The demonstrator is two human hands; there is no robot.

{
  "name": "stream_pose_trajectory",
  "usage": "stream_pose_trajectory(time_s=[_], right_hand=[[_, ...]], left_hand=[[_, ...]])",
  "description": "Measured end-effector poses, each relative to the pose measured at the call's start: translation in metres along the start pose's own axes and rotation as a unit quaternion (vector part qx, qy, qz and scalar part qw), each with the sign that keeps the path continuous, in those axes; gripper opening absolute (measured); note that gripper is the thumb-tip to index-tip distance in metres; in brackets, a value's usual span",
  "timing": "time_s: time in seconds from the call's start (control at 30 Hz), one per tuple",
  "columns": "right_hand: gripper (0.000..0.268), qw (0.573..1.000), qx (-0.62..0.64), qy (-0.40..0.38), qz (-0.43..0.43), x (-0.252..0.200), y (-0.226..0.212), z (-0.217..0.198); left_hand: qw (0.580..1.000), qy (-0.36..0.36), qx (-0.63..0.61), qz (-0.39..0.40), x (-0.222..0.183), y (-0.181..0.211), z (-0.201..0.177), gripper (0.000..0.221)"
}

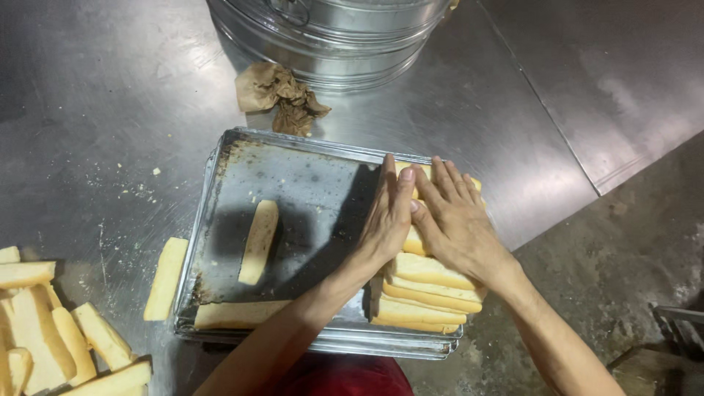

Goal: The person stacks long bread rolls onto a metal tray by hand, picking them up from a pile on the workstation and arranging them into a tall vertical stack.

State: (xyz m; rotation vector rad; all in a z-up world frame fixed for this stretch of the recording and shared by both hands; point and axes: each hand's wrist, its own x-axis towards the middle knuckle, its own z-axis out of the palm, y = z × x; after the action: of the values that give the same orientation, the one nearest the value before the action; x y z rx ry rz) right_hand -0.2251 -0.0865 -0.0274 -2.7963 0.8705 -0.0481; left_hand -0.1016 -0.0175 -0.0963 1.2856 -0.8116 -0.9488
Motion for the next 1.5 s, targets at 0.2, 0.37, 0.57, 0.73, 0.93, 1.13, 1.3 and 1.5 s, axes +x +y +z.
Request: stream_pose_trajectory(time_s=[0.2, 0.37, 0.57, 0.73, 0.93, 1.13, 1.3, 1.5], right_hand=[[0.067, 1.0, -0.017, 0.019, 0.002, -0.003, 0.0, 0.004], [0.066, 1.0, -0.019, -0.006, 0.019, -0.004, -0.003, 0.002], [0.069, 0.998, -0.026, 0.027, 0.048, -0.007, -0.019, 0.014], [0.072, 0.998, -0.003, 0.004, 0.063, -0.004, -0.026, 0.004], [0.071, 0.988, -0.007, 0.152, 0.009, -0.004, -0.065, -0.045], [0.077, 0.981, 0.138, -0.093, 0.102, 0.02, -0.18, 0.038], [0.093, 0.988, 0.135, -0.037, 0.064, 0.069, -0.207, 0.136], [0.033, 0.94, 0.34, 0.013, 0.038, 0.061, -0.194, 0.14]], left_hand=[[0.999, 0.039, 0.012, 0.017, 0.003, -0.006, 0.005, 0.096], [0.999, 0.039, 0.002, 0.022, 0.002, -0.013, 0.008, 0.093], [0.999, 0.022, 0.042, 0.009, -0.005, 0.0, -0.014, 0.087], [0.965, 0.091, 0.21, 0.13, -0.049, 0.026, -0.14, 0.043], [0.873, 0.191, 0.406, -0.194, -0.151, 0.008, -0.326, 0.042], [0.836, 0.148, 0.491, -0.195, -0.188, -0.077, -0.341, 0.047], [0.841, 0.18, 0.473, -0.189, -0.202, -0.115, -0.357, 0.032], [0.856, 0.121, 0.5, -0.05, -0.202, -0.12, -0.362, 0.057]])
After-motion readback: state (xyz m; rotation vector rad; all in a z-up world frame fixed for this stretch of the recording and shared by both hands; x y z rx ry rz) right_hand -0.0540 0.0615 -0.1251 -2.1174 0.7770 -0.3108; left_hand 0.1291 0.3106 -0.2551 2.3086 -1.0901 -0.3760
